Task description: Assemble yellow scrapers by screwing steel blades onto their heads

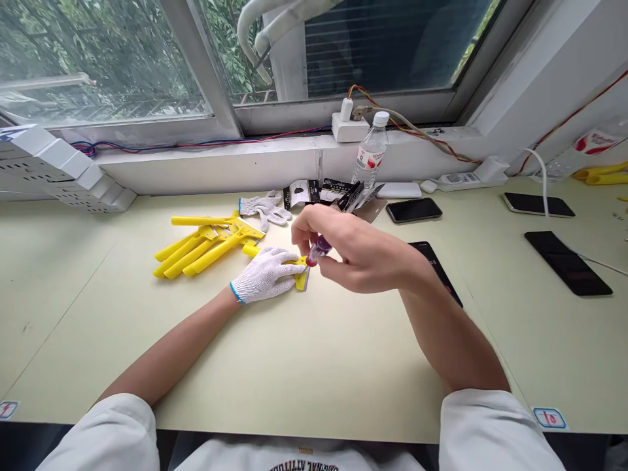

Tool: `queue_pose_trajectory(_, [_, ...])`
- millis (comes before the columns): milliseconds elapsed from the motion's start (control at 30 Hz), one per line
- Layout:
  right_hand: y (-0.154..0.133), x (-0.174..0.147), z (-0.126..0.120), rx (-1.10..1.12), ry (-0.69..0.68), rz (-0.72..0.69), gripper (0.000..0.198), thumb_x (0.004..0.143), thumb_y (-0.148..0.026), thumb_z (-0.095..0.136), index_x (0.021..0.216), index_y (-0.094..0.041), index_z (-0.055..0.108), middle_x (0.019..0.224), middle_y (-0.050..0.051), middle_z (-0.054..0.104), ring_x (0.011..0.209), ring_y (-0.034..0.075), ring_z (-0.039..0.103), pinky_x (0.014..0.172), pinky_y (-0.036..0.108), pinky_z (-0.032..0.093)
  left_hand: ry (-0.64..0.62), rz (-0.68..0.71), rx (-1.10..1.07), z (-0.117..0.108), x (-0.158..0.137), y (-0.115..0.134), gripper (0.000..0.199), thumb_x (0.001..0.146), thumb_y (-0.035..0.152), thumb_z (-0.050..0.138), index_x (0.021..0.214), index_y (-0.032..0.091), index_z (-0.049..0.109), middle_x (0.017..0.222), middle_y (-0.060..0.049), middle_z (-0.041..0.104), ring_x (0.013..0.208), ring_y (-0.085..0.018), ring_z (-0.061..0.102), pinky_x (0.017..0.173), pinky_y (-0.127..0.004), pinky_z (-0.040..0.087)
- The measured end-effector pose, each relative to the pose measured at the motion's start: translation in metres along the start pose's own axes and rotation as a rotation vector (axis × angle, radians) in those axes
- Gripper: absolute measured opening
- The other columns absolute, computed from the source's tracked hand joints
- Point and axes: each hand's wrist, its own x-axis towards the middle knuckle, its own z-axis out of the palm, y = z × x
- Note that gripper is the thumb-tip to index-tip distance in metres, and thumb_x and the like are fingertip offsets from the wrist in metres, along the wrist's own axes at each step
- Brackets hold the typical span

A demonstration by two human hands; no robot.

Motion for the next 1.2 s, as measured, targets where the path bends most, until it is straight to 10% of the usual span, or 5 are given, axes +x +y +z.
queue_pose_trajectory(233, [0.002,0.004,0.016,-0.444,0.265,0.448,0.03,0.112,-0.047,0.052,0.092,-0.026,0.051,0.068,0.003,0.064,0.064,0.026,0.062,0.066,0.036,0.036,-0.004,0.009,0.016,0.002,-0.001,-0.001,0.035,0.108,0.032,0.057,0.138,0.035,0.073,0.137,-0.006,0.073,0.12,-0.028,0.067,0.102,-0.047,0.047])
queue_pose_trajectory(533, [-0.002,0.0,0.002,-0.065,0.023,-0.013,0.016,0.104,-0.013,0.051,0.11,-0.024,0.06,0.111,0.009,0.07,0.106,0.027,0.062,0.092,0.038,0.05,-0.008,-0.003,0.021,-0.004,0.002,0.003,0.034,0.107,0.032,0.059,0.138,0.035,0.073,0.141,-0.005,0.073,0.122,-0.029,0.066,0.097,-0.047,0.048])
queue_pose_trajectory(833, [0.001,0.004,0.021,-0.477,0.287,0.308,0.033,0.114,-0.043,0.048,0.09,-0.024,0.058,0.068,0.003,0.065,0.062,0.023,0.058,0.066,0.037,0.037,-0.014,-0.007,0.024,-0.002,0.002,0.002,0.036,0.107,0.034,0.06,0.141,0.035,0.073,0.139,-0.006,0.074,0.122,-0.029,0.066,0.101,-0.047,0.048])
queue_pose_trajectory(1067, [0.002,-0.003,0.007,-0.211,0.088,-0.006,0.015,0.107,-0.021,0.051,0.118,-0.025,0.061,0.113,0.011,0.073,0.105,0.029,0.068,0.087,0.04,0.051,-0.01,0.005,0.019,-0.002,0.003,0.002,0.035,0.107,0.034,0.06,0.139,0.034,0.073,0.14,-0.006,0.073,0.122,-0.03,0.066,0.1,-0.047,0.048])
queue_pose_trajectory(1200, [0.004,0.0,0.013,-0.173,0.096,-0.014,0.019,0.106,-0.039,0.06,0.118,-0.024,0.062,0.107,0.01,0.075,0.096,0.028,0.069,0.084,0.039,0.05,-0.004,-0.007,0.03,-0.001,0.002,0.002,0.036,0.106,0.035,0.06,0.14,0.035,0.072,0.143,-0.007,0.072,0.123,-0.03,0.066,0.099,-0.047,0.048])
